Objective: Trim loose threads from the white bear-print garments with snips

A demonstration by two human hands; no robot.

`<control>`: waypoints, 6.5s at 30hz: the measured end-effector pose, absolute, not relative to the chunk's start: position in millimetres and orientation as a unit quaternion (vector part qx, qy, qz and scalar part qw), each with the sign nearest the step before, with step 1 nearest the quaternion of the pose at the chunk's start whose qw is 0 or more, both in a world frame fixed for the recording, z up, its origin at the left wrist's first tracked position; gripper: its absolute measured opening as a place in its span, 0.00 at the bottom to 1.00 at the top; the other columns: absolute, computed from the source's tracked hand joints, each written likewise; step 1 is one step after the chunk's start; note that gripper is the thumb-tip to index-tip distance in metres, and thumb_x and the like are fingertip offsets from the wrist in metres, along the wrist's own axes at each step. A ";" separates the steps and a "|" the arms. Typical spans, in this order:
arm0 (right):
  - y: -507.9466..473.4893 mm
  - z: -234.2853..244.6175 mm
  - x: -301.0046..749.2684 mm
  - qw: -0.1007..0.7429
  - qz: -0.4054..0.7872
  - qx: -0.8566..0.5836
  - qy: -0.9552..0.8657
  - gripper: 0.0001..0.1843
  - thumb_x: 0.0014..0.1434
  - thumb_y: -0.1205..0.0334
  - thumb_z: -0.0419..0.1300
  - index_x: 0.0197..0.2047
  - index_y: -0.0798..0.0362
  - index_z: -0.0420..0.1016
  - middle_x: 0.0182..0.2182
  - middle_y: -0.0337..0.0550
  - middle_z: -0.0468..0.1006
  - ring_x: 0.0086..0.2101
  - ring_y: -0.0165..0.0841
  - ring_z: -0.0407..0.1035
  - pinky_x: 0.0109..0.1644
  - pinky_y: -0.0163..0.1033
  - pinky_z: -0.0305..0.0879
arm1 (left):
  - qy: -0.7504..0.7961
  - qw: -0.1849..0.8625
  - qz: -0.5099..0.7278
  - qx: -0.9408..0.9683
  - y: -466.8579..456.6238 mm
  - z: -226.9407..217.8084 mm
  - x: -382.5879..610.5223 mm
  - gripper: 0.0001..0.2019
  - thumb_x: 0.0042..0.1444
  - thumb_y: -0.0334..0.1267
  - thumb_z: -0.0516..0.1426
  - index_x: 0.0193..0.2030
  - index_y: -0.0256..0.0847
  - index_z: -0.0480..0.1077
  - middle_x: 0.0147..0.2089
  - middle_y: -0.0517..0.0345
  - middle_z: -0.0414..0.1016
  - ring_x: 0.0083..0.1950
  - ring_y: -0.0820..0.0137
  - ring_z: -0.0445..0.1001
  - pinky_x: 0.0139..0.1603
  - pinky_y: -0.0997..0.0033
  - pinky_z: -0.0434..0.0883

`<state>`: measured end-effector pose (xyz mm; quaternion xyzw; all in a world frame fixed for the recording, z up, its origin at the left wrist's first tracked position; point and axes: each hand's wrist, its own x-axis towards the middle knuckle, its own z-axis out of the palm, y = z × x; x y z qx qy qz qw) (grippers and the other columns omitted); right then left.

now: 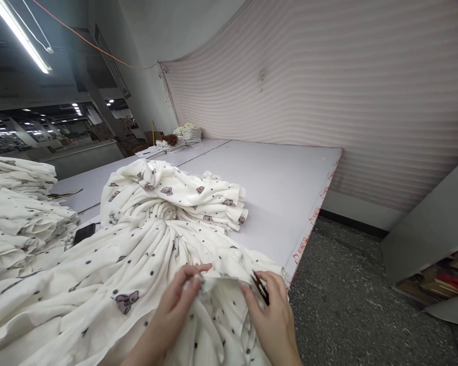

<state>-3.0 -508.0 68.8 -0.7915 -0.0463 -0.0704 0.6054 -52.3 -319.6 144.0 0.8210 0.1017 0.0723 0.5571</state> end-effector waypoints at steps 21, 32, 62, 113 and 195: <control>-481.1 43.8 49.8 0.652 0.026 -0.752 -0.093 0.08 0.57 0.60 0.59 0.36 0.52 0.78 0.32 0.42 0.78 0.35 0.38 0.72 0.42 0.40 0.67 | 0.267 0.441 -0.086 0.853 -196.9 184.2 -34.1 0.18 0.48 0.57 0.60 0.30 0.42 0.68 0.23 0.65 0.67 0.25 0.68 0.67 0.24 0.75 0.64; -486.7 59.5 -14.1 0.703 0.156 -0.633 -0.284 0.13 0.63 0.58 0.55 0.41 0.48 0.81 0.45 0.45 0.81 0.48 0.40 0.73 0.53 0.41 0.67 | 0.058 0.334 -0.097 0.936 -297.7 146.1 -8.6 0.18 0.55 0.45 0.56 0.51 0.44 0.71 0.42 0.56 0.75 0.41 0.62 0.74 0.41 0.69 0.68; -498.0 85.0 -13.3 0.620 -0.010 -0.754 -0.218 0.13 0.54 0.71 0.52 0.41 0.48 0.70 0.37 0.42 0.69 0.31 0.33 0.69 0.32 0.34 0.65 | 0.075 0.536 -0.022 0.841 -328.2 136.7 -56.3 0.18 0.56 0.43 0.56 0.23 0.44 0.51 0.35 0.53 0.72 0.46 0.59 0.69 0.44 0.67 0.64; -541.2 78.6 -28.5 0.574 0.110 -0.766 -0.265 0.13 0.57 0.63 0.58 0.46 0.49 0.75 0.36 0.42 0.73 0.35 0.33 0.72 0.34 0.31 0.65 | -0.174 0.296 0.221 0.913 -338.9 112.0 -72.0 0.12 0.56 0.18 0.47 0.33 0.42 0.57 0.38 0.55 0.66 0.37 0.70 0.68 0.35 0.72 0.68; -501.8 42.3 -3.7 0.702 0.081 -0.695 -0.129 0.11 0.54 0.73 0.52 0.37 0.53 0.72 0.34 0.40 0.73 0.38 0.35 0.69 0.43 0.36 0.65 | 0.163 0.279 -0.014 0.946 -310.5 114.6 -74.4 0.14 0.52 0.49 0.56 0.26 0.43 0.60 0.28 0.59 0.65 0.31 0.64 0.68 0.32 0.64 0.67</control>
